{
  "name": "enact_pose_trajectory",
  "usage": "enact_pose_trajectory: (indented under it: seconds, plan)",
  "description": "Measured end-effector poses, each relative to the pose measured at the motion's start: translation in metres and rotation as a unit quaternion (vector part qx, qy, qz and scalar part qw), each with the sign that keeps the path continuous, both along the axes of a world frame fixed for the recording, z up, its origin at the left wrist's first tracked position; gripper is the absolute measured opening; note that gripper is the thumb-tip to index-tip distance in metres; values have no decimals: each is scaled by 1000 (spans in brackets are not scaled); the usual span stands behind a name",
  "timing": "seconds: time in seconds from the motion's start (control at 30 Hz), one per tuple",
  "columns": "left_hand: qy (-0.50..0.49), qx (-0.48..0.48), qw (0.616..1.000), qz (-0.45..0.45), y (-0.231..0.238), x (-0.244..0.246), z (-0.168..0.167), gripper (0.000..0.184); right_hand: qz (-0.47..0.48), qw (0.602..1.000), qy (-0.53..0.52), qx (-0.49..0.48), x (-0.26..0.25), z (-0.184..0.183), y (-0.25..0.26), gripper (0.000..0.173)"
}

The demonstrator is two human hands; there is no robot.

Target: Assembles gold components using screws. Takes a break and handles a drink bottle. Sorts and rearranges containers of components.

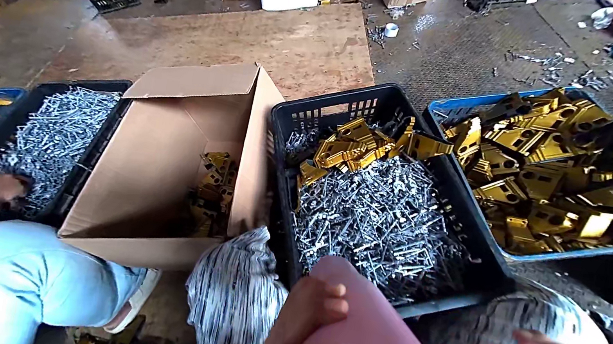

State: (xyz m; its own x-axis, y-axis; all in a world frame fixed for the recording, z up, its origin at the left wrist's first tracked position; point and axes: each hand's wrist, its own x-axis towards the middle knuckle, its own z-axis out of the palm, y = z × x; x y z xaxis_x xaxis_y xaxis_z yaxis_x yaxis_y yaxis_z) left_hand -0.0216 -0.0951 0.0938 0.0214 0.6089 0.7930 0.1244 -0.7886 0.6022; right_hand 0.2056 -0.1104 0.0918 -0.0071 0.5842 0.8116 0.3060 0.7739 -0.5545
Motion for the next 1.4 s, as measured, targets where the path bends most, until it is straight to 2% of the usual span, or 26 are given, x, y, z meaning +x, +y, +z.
enact_pose_trajectory:
  seconds: [0.03, 0.17, 0.23, 0.33, 0.5, 0.6, 0.7, 0.93, 1.07, 1.13, 1.2, 1.4]
  plan:
    - [6, -2, 1000, -1, 0, -1, 3, 55, -8, 999, -24, -30, 4, -11, 3, 11]
    - [0, 0, 1000, 1, 3, 0, 9, 45, 7, 991, 4, -130, 3, -76, 12, 25]
    - [-12, -24, 1000, -1, 3, 2, 16, 30, 21, 987, -42, -154, 2, -105, 12, 37]
    - [-17, -38, 999, 2, 3, 5, 20, 29, 13, 975, -146, -166, -6, -130, 5, 43]
    - [-28, -54, 998, 7, 1, 9, 24, 32, 10, 954, -228, -195, -22, -119, 0, 35]
    - [-52, -70, 996, 33, -1, 14, 33, 29, 15, 950, -220, -220, -23, -109, 4, 30]
    - [-13, -62, 996, 58, 0, 14, 34, 25, 18, 952, -205, -226, -23, -108, 7, 29]
    - [-16, -48, 997, 61, 3, 15, 31, 26, 13, 948, -209, -238, -25, -105, 7, 27]
    - [-31, -50, 998, 27, 7, 12, 16, 30, 7, 950, -213, -231, -25, -114, 8, 28]
    - [-44, -11, 999, -4, 7, 9, -21, 28, 16, 942, -219, -255, -24, -111, 7, 27]
    - [-48, 17, 999, -16, 7, 8, -41, 28, 23, 935, -222, -275, -24, -106, 7, 26]
    - [-48, 14, 999, -12, 6, 9, -30, 26, 32, 929, -227, -291, -24, -105, 8, 26]
